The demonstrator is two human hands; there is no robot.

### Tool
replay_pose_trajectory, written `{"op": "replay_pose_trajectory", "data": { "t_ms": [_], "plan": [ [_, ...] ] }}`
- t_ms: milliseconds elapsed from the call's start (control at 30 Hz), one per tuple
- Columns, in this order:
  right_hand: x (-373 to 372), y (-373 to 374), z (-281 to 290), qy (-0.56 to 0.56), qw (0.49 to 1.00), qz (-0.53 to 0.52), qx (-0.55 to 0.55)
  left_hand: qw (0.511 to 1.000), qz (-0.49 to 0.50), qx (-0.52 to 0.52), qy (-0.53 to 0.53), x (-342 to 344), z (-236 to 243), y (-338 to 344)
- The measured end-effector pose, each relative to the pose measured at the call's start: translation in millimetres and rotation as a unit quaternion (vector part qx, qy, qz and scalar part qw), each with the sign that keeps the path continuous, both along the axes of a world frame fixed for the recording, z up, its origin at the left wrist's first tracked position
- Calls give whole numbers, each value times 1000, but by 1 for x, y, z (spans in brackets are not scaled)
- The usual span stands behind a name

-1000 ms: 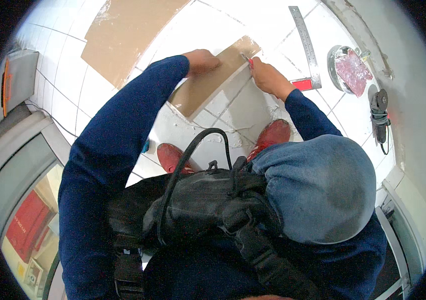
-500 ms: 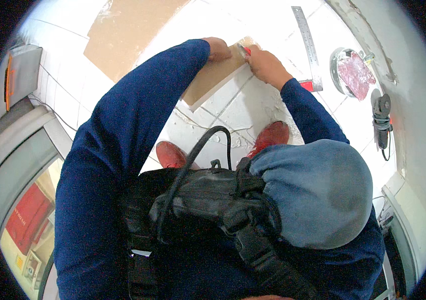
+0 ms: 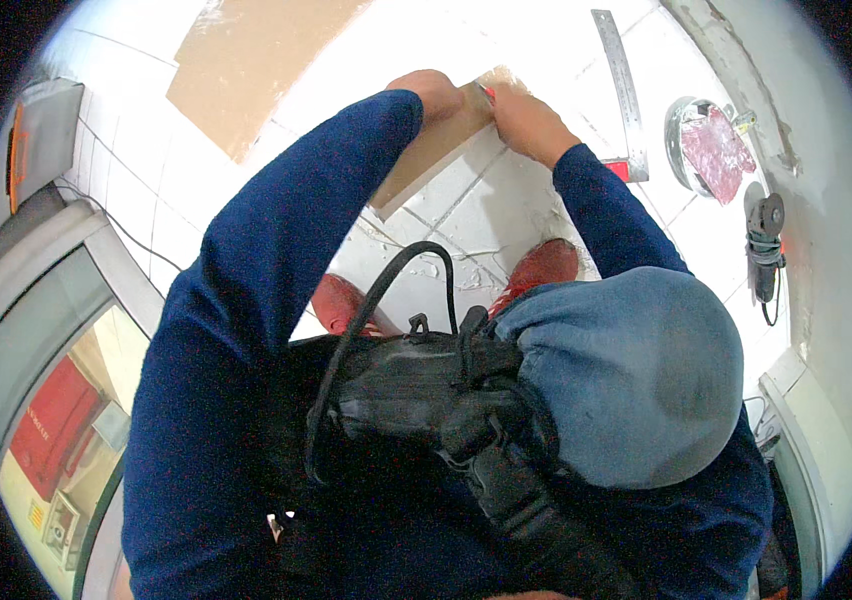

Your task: The person measures and scores a drywall panel using a metal ruler, a tape measure, and a utility knife, then snaps and cuts away the excess pieces by hand.

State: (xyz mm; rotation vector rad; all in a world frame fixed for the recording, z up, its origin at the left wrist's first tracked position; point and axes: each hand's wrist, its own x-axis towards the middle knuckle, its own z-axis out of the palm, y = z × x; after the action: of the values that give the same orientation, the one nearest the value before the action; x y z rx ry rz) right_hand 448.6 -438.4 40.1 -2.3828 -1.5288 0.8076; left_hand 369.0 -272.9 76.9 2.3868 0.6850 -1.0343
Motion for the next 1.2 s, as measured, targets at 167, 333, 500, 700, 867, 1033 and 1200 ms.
{"op": "replay_pose_trajectory", "data": {
  "t_ms": [167,333,500,700,867,1033,1200],
  "plan": [
    [-5,-44,3,22,998,-38,-41,999,28,15,-39,-3,2,-4],
    [-37,-130,21,70,983,-118,-123,981,-136,83,-114,-15,-26,51],
    [-43,-144,41,96,953,-288,-15,995,4,-33,-99,-44,-3,41],
    [-31,-84,51,167,936,-308,38,945,216,-206,-136,-91,21,22],
    [-7,-46,32,21,929,-254,269,947,139,-205,-206,-105,13,26],
    [11,-25,50,388,870,-291,91,960,60,-177,-206,-110,36,30],
    [-5,-25,47,424,829,-337,141,930,127,-237,-250,-118,29,27]
  ]
}}
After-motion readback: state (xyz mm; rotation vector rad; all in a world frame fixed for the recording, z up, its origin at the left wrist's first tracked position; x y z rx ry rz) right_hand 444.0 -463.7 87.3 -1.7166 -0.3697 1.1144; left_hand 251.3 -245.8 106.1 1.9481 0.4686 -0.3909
